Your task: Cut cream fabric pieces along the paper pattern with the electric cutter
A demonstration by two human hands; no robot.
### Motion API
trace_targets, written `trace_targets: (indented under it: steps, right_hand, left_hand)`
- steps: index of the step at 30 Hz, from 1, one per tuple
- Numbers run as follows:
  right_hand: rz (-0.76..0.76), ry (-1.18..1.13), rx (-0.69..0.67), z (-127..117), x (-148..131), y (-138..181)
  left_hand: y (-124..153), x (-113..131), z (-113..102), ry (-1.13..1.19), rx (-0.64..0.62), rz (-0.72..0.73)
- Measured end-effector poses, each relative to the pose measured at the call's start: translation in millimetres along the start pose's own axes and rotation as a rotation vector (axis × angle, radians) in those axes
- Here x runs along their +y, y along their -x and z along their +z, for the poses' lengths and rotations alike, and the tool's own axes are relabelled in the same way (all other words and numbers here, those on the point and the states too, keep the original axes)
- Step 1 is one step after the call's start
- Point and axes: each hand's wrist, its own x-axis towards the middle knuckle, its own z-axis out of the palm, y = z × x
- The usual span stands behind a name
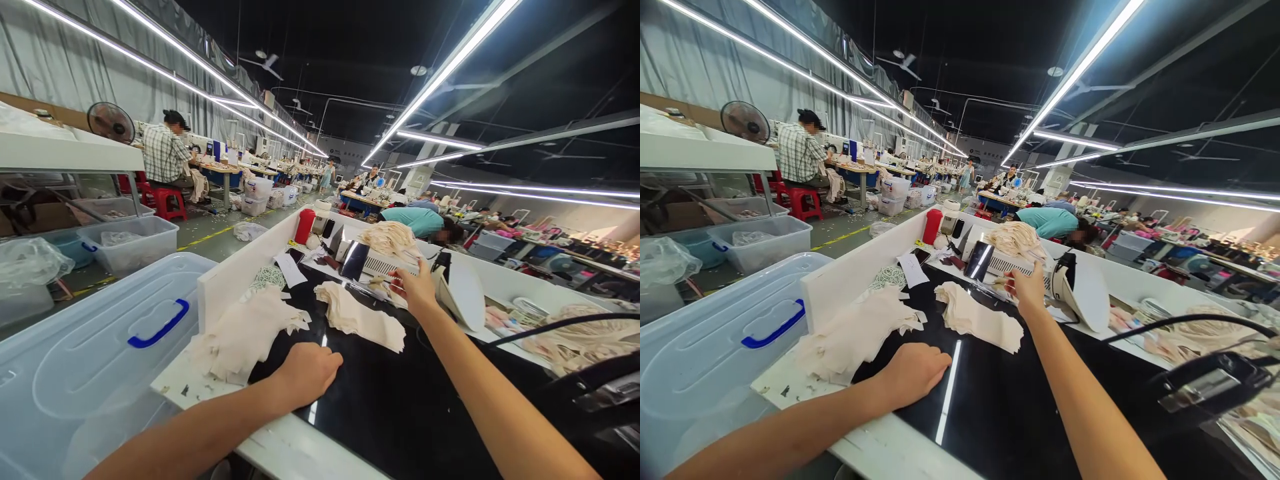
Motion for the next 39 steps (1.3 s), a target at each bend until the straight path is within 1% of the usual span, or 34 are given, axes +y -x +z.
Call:
trace_targets:
  steps: [2, 5, 8, 10, 12, 15, 18, 20, 23, 26, 39]
  right_hand:
    - [-0.001, 0.015, -0.080, 4.5, -8.6, 10.6]
    - [-0.048, 0.064, -0.269, 14.8, -6.7, 48.7]
    - [-0.124, 0.126, -0.451, 21.1, 6.9, 98.7]
    - [-0.170, 0.168, -0.527, 18.5, 18.2, 130.4]
    - [-0.200, 0.210, -0.575, 9.5, 29.5, 156.3]
    - [-0.255, 0.270, -0.581, -11.7, 46.9, 179.6]
    - [-0.278, 0.319, -0.531, -30.2, 66.8, 186.1]
    - [-0.273, 0.339, -0.471, -36.5, 80.6, 185.7]
    - [-0.261, 0.351, -0.400, -37.3, 97.8, 184.8]
    - [-0.262, 0.355, -0.384, -34.3, 107.1, 186.1]
    - [-0.264, 0.388, -0.408, -30.5, 106.2, 194.6]
  left_hand:
    - [-2.4, 1.0, 0.7, 0.010, 0.006, 0.001]
    - [-4.5, 1.6, 2.2, 0.026, 0.025, 0.001]
    - [-5.2, 0.7, 4.2, 0.032, 0.046, 0.003]
    - [-5.6, -0.2, 5.5, 0.028, 0.054, 0.006]
    - [-6.1, -1.2, 6.2, 0.019, 0.053, 0.011]
    - [-6.1, -2.3, 5.6, 0.004, 0.046, 0.012]
    - [-4.9, -3.4, 3.5, -0.008, 0.044, 0.006]
    - [-3.5, -4.1, 2.1, -0.013, 0.046, 0.005]
    - [-1.1, -5.1, 0.9, -0.020, 0.049, 0.005]
    - [1.3, -5.8, 0.8, -0.025, 0.054, 0.005]
    - [9.8, -8.8, 2.2, -0.041, 0.068, 0.007]
